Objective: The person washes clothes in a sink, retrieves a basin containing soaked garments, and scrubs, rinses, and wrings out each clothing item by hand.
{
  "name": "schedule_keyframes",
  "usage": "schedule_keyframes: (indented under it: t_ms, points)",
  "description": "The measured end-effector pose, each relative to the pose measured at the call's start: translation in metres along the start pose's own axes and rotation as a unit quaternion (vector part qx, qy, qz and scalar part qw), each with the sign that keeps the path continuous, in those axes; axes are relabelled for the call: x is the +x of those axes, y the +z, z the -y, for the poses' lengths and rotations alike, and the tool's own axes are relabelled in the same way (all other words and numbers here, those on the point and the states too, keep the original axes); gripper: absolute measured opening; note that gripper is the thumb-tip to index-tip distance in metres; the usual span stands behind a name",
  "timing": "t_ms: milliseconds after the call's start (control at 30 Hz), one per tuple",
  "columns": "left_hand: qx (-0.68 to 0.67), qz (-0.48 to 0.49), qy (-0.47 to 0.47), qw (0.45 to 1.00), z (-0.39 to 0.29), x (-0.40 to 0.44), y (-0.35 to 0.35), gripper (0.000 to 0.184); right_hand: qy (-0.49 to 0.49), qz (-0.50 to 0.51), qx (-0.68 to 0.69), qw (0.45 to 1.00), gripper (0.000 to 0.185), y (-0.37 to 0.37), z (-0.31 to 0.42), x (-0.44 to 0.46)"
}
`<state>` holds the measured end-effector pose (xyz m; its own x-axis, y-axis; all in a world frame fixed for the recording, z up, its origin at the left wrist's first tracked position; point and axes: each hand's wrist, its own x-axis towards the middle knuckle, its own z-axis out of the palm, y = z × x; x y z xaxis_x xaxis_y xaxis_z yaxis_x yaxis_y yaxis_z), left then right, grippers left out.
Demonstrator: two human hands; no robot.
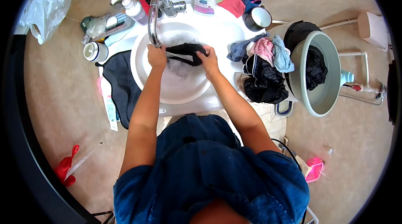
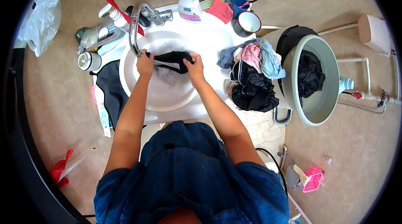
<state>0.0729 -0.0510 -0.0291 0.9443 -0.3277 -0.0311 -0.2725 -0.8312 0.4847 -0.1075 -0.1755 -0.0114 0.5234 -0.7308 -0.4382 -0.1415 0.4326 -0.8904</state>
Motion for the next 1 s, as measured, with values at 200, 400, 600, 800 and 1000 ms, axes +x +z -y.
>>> schedule_keyframes:
  t_ms: [200,400,600,800,1000]
  points:
    - [-0.047,0.206,0.001,0.977,0.034,-0.034,0.069,0.063,-0.029,-0.05,-0.246,0.968,0.047,0.015,-0.053,0.002]
    - [-0.178,0.172,0.017,0.969,-0.049,-0.084,0.021,0.053,0.251,-0.022,0.205,0.946,0.031,0.026,-0.073,0.009]
    - [0.06,0.177,0.047,0.981,-0.061,-0.078,-0.014,0.068,0.211,0.045,0.188,0.958,0.03,0.023,-0.081,0.012]
    - [-0.056,0.125,0.009,0.991,-0.038,-0.04,-0.035,0.06,0.161,0.062,0.142,0.975,0.046,0.02,0.043,-0.027]
    - [-0.347,0.185,-0.063,0.917,-0.024,-0.027,-0.063,0.052,0.02,0.062,0.01,0.998,0.028,-0.023,0.042,-0.011]
